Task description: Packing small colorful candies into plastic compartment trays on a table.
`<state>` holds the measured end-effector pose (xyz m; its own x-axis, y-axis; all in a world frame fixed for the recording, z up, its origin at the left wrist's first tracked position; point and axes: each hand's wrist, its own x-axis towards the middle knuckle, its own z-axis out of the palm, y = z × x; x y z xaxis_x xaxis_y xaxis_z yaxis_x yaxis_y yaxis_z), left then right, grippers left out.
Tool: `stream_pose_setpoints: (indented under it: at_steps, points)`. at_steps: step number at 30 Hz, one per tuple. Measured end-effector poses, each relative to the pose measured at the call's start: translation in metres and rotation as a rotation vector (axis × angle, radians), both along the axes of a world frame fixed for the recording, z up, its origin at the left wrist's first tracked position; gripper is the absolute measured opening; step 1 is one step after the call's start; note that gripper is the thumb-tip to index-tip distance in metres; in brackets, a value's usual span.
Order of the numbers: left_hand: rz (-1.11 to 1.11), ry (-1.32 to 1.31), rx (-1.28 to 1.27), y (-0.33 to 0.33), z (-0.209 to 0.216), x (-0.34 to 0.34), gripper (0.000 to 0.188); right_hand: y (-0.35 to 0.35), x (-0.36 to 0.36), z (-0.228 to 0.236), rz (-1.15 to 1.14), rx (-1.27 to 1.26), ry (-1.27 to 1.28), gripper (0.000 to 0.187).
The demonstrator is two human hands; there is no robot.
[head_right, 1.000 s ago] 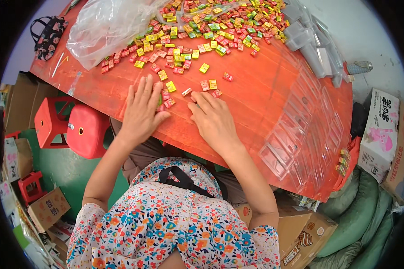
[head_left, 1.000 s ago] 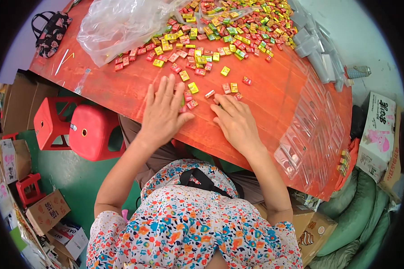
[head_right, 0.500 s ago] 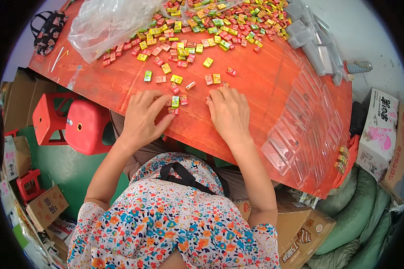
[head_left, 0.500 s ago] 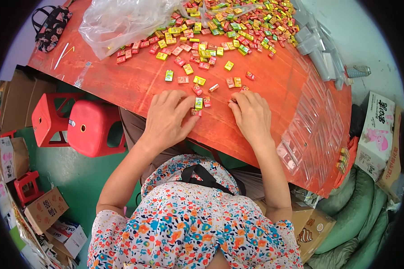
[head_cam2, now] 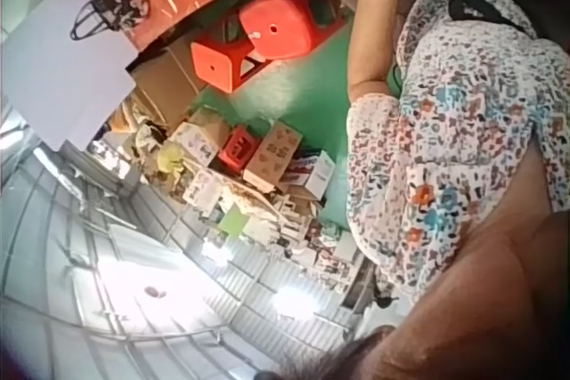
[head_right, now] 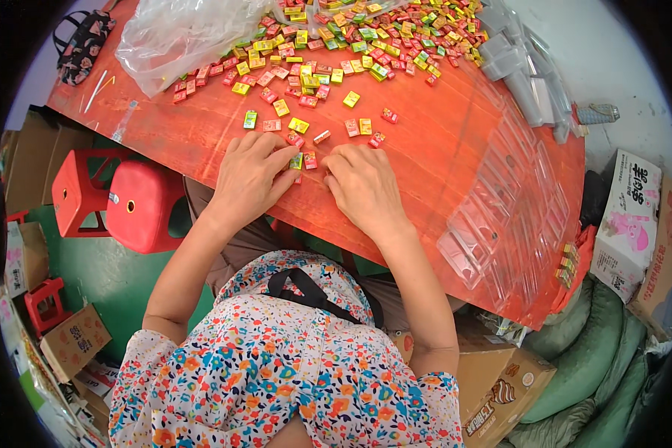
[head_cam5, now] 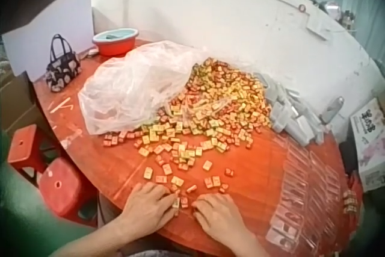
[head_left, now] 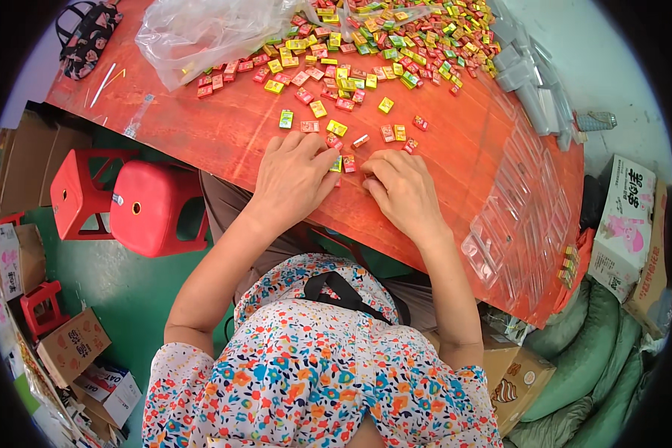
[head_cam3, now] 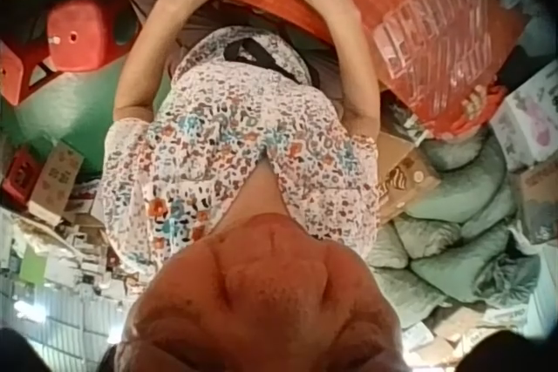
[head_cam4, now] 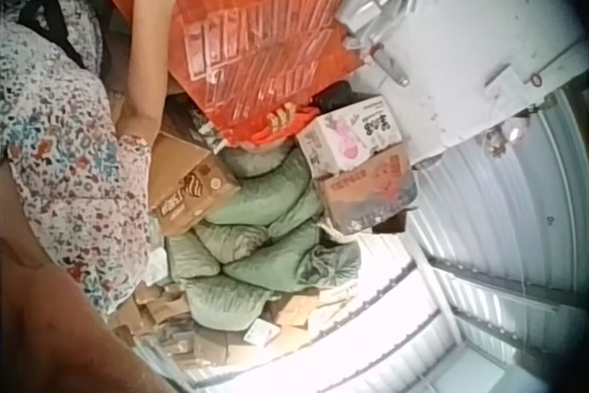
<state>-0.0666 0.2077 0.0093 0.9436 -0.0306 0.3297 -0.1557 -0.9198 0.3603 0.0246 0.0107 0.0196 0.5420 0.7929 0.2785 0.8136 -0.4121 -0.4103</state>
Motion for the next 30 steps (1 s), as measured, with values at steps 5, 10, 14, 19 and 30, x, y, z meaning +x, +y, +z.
stream_pose_setpoints:
  at_steps: [5, 10, 14, 19, 30]
  points:
    - [-0.001, -0.087, 0.05, -0.005, -0.007, 0.005, 0.022, 0.004, 0.004, -0.008, -0.021, 0.023, 0.009, 0.021]
    - [0.0, -0.099, 0.029, -0.01, -0.01, 0.001, 0.024, 0.007, 0.009, -0.017, -0.006, 0.117, -0.012, 0.024]
    - [0.02, -0.19, -0.12, 0.0, -0.009, -0.009, 0.028, 0.002, 0.012, -0.009, 0.002, 0.089, 0.072, 0.025]
    - [-0.062, -0.097, -0.14, 0.013, -0.006, -0.011, 0.024, 0.016, 0.036, 0.0, 0.052, 0.048, -0.126, 0.019]
    - [-0.117, -0.06, -0.16, 0.013, -0.01, -0.009, 0.021, -0.007, 0.012, 0.005, -0.229, -0.053, 0.286, 0.016]
